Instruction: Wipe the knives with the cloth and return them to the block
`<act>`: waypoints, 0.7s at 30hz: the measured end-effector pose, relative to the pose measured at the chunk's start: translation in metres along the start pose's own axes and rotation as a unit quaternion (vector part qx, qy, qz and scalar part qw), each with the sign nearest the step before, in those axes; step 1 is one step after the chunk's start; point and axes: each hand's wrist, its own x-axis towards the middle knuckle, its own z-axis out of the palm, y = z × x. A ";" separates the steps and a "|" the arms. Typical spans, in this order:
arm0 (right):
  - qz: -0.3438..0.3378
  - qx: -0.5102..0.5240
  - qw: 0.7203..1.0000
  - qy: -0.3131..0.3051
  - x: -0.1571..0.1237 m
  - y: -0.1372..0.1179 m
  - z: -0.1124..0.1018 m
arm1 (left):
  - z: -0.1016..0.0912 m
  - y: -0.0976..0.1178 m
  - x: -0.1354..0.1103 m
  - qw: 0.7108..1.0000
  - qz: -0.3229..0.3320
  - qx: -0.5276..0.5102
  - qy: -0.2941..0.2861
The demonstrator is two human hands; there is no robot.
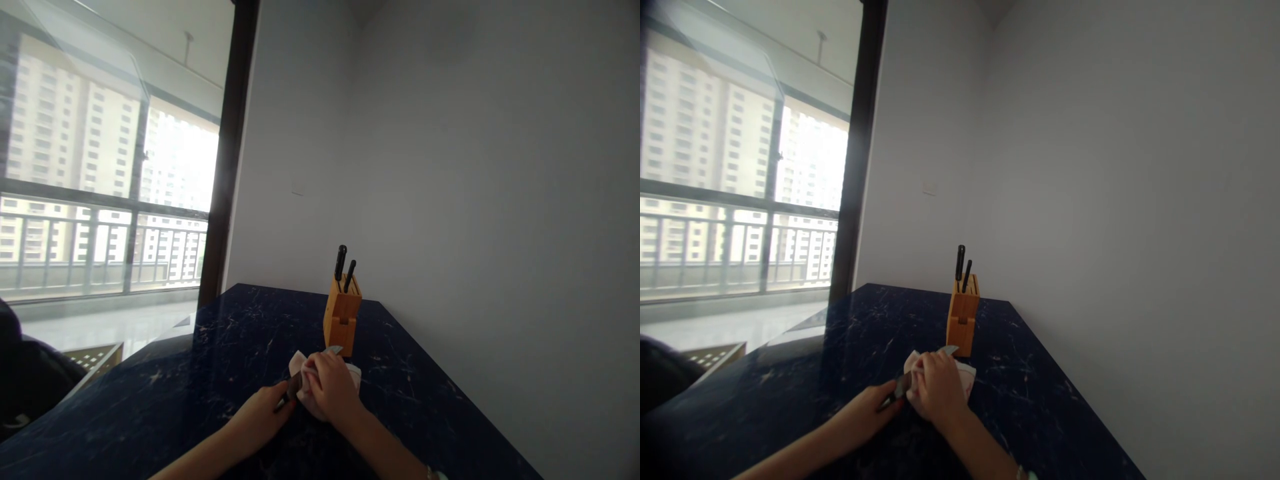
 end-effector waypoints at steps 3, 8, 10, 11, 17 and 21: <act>-0.040 0.016 0.999 -0.023 -0.004 -0.007 0.002 | -0.001 0.001 -0.001 1.000 0.006 0.003 0.003; -0.060 0.009 0.998 -0.030 -0.007 -0.012 0.004 | -0.002 0.004 -0.002 1.000 0.001 0.007 -0.004; -0.053 -0.008 0.998 -0.024 -0.005 -0.010 0.004 | -0.003 0.004 -0.002 1.000 -0.002 0.009 -0.005; -0.046 -0.016 0.999 -0.018 -0.004 -0.008 0.003 | -0.002 0.004 -0.002 1.000 -0.001 0.008 -0.005; -0.008 -0.015 1.000 0.005 -0.004 -0.004 0.007 | 0.000 -0.001 -0.001 1.000 0.007 -0.009 0.003; -0.055 -0.007 0.998 -0.017 -0.007 -0.010 0.009 | 0.000 -0.001 0.000 1.000 0.011 -0.010 0.001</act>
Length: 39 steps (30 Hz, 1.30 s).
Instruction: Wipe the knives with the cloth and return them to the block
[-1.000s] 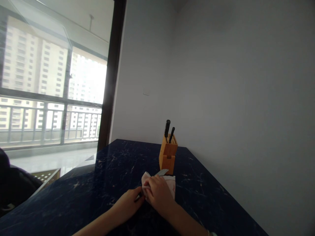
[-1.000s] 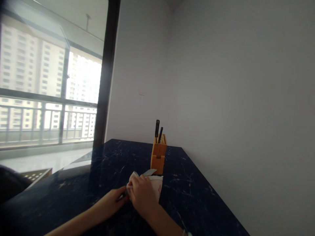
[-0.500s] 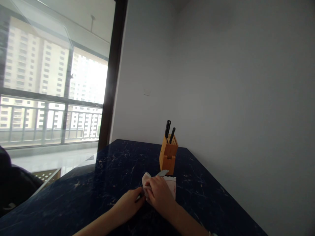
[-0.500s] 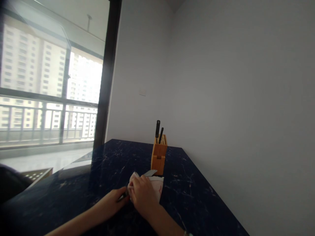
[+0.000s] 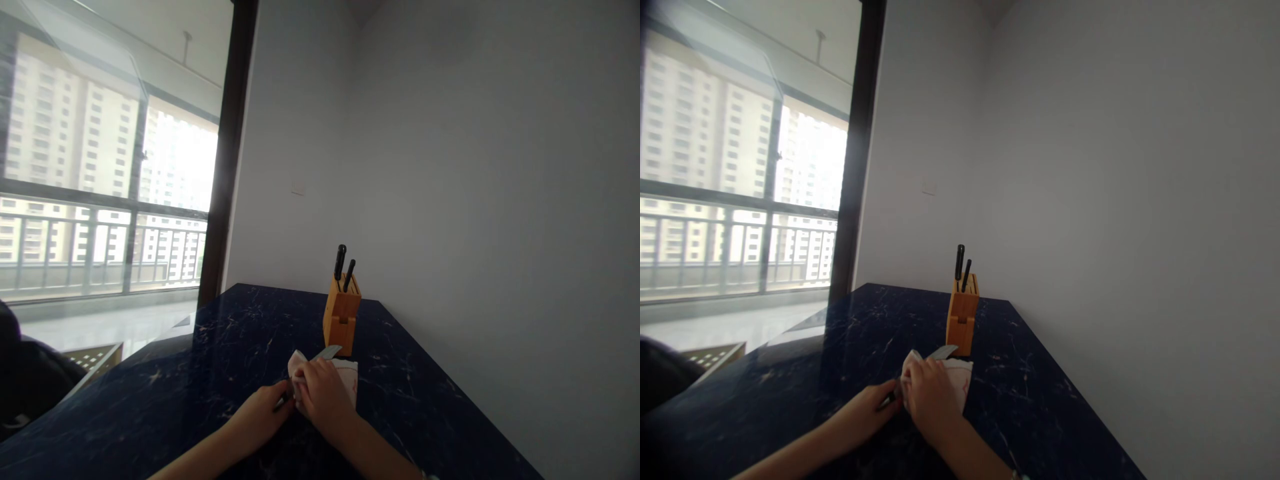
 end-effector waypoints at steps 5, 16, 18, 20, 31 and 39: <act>0.000 -0.049 0.999 -0.002 0.003 0.001 -0.006 | -0.001 0.002 -0.001 1.000 0.004 -0.006 0.005; 0.026 -0.082 0.996 0.017 0.007 0.010 -0.006 | 0.000 0.000 -0.001 1.000 0.000 -0.009 0.007; 0.029 -0.091 0.995 0.025 0.007 0.013 -0.006 | 0.001 -0.001 -0.001 1.000 0.001 -0.005 0.008; 0.054 -0.099 0.993 0.039 0.009 0.019 -0.009 | 0.001 -0.001 -0.001 1.000 -0.004 0.007 0.012; -0.044 -0.062 0.997 -0.012 0.004 0.008 -0.012 | 0.001 -0.001 0.000 1.000 -0.008 0.018 0.015; 0.012 -0.076 0.997 0.009 0.007 0.014 -0.015 | 0.003 -0.003 0.000 1.000 -0.013 0.024 0.015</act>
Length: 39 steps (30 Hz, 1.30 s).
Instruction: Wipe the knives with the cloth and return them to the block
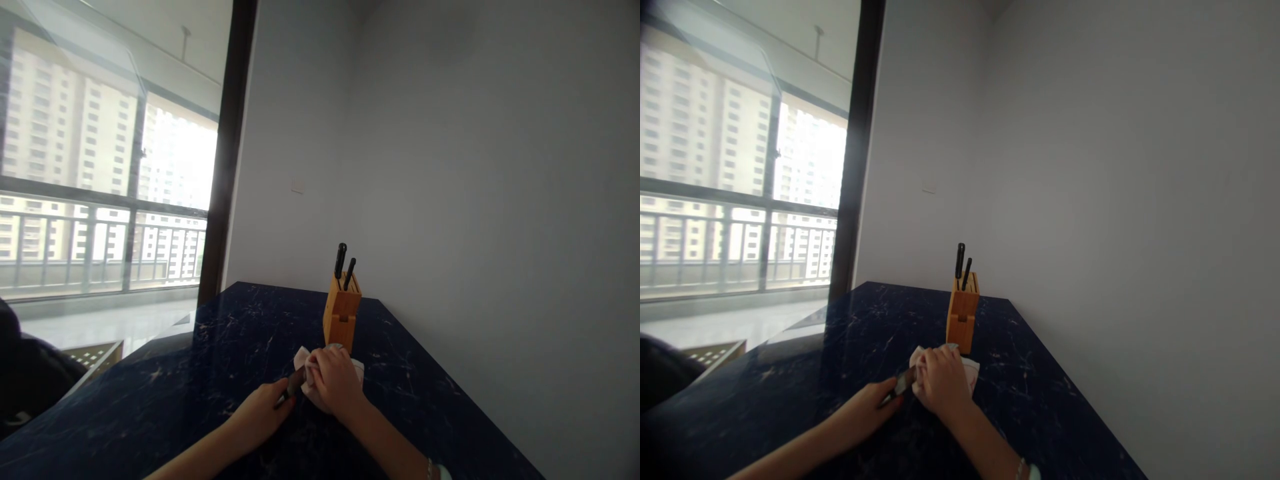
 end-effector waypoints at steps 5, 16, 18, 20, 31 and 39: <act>-0.033 0.019 0.999 -0.017 -0.003 -0.005 0.002 | -0.001 0.001 0.000 1.000 0.005 -0.004 -0.005; -0.011 -0.018 1.000 -0.011 -0.001 -0.001 0.001 | -0.001 0.004 -0.001 1.000 0.003 0.018 0.001; 0.004 -0.018 1.000 -0.008 -0.001 0.002 0.002 | -0.002 0.005 -0.001 1.000 -0.001 0.019 -0.002; 0.006 -0.021 1.000 -0.006 -0.001 0.003 0.003 | -0.002 0.006 -0.002 1.000 -0.005 0.020 -0.005; 0.010 -0.030 0.999 0.001 -0.003 -0.003 0.003 | -0.004 0.008 -0.004 1.000 -0.004 0.022 -0.009; 0.010 -0.020 1.000 -0.004 -0.003 0.000 0.009 | -0.003 0.005 -0.001 1.000 -0.002 0.020 -0.007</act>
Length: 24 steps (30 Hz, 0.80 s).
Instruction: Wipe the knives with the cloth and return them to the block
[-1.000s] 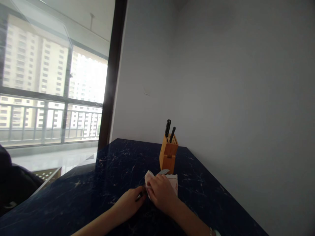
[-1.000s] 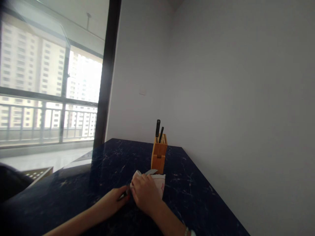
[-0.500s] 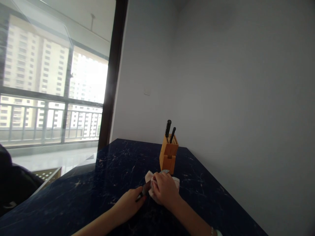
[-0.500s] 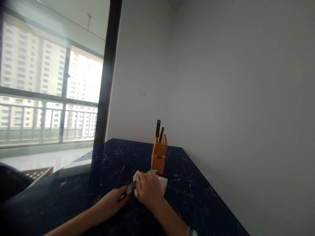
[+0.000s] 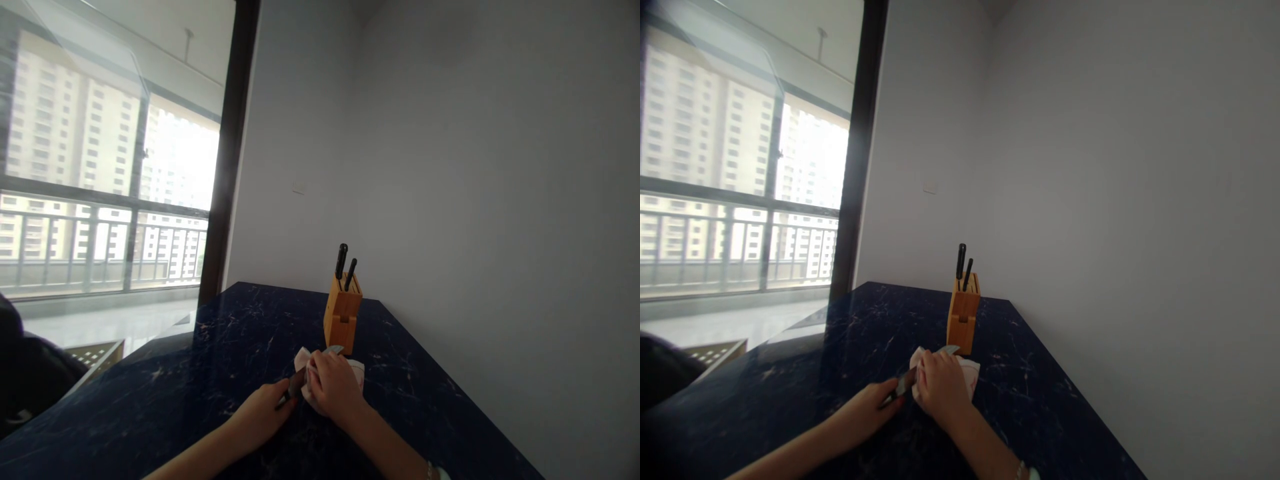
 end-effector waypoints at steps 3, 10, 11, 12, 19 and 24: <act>-0.002 0.014 1.000 0.000 0.000 0.001 0.000 | 0.000 -0.001 0.001 1.000 0.009 -0.013 0.002; -0.003 0.017 1.000 0.006 -0.001 0.000 0.000 | 0.000 -0.001 0.001 1.000 -0.002 -0.022 -0.005; -0.002 0.017 1.000 0.007 -0.001 0.000 0.000 | -0.001 -0.001 0.000 1.000 -0.001 -0.022 -0.005; -0.001 0.018 1.000 0.007 -0.001 0.000 0.001 | -0.001 0.000 0.000 1.000 0.001 -0.023 -0.003; -0.001 0.024 1.000 0.012 -0.001 0.001 0.006 | 0.000 -0.002 0.001 0.999 0.001 -0.037 0.000; 0.001 0.029 1.000 0.008 0.000 0.001 0.004 | 0.001 -0.004 0.002 0.999 0.002 -0.037 -0.004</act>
